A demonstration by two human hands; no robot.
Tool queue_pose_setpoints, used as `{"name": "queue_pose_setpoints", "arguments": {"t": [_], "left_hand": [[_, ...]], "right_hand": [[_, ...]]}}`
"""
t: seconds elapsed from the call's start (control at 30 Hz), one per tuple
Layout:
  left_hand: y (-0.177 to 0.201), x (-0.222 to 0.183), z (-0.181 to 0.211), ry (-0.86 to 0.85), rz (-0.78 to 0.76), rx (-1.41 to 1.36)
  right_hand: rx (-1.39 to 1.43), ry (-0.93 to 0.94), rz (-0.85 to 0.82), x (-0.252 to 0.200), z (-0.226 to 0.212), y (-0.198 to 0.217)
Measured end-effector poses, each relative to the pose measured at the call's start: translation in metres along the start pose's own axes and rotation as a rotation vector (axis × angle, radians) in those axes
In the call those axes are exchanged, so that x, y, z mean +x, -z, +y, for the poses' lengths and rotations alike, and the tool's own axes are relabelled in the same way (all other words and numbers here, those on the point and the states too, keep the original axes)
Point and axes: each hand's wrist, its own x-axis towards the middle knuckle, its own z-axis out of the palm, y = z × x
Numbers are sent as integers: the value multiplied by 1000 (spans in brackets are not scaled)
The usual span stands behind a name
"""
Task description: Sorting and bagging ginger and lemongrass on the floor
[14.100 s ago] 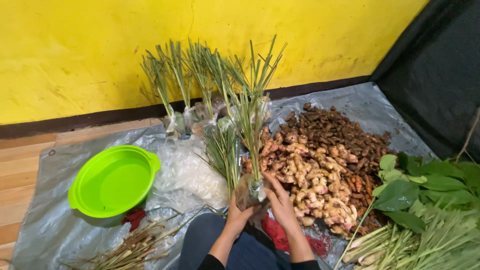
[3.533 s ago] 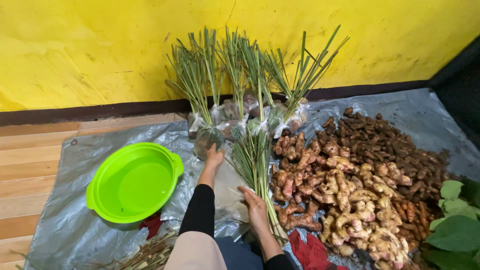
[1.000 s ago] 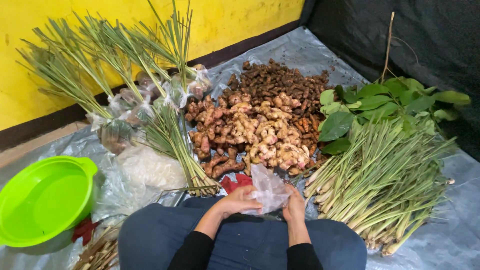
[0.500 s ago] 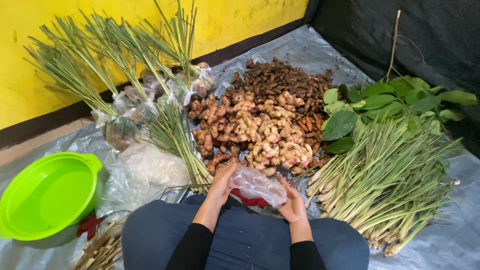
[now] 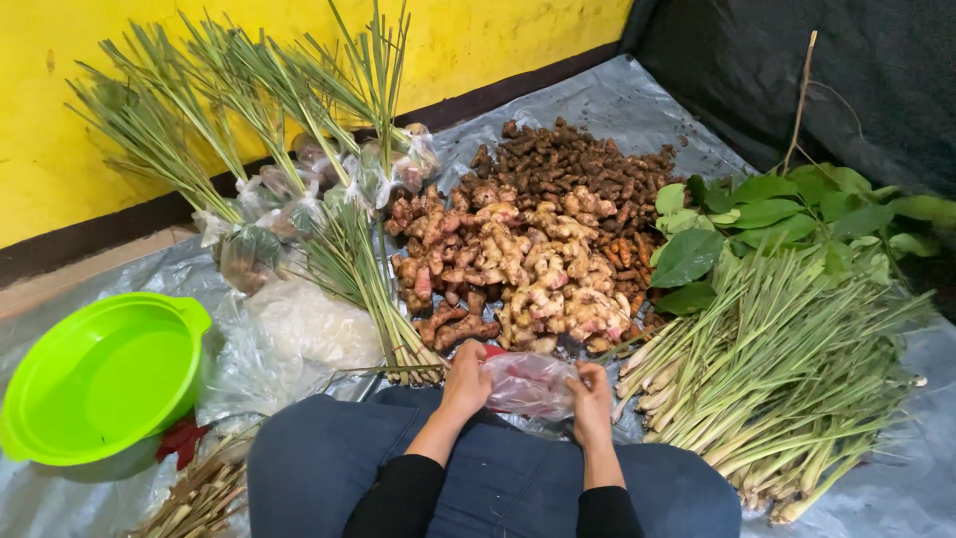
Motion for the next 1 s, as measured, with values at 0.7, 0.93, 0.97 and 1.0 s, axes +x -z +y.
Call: {"name": "queue_pose_setpoints", "arguments": {"t": [0.7,0.93,0.97,1.0], "left_hand": [[-32,-3,-1,-330,82,653],[-11,-15,14,-125,-184,371],[-9,-14,17,-105,-192,376],[-6,-14,19,-85,-201,380]], "right_hand": [[-1310,-124,-472,-55,-72,-51],[-1040,617,-107,-31,-74,-94],[-1122,749,-113,-23,-75,-109],[-1201,883,-118,-16,-75,-123]]}}
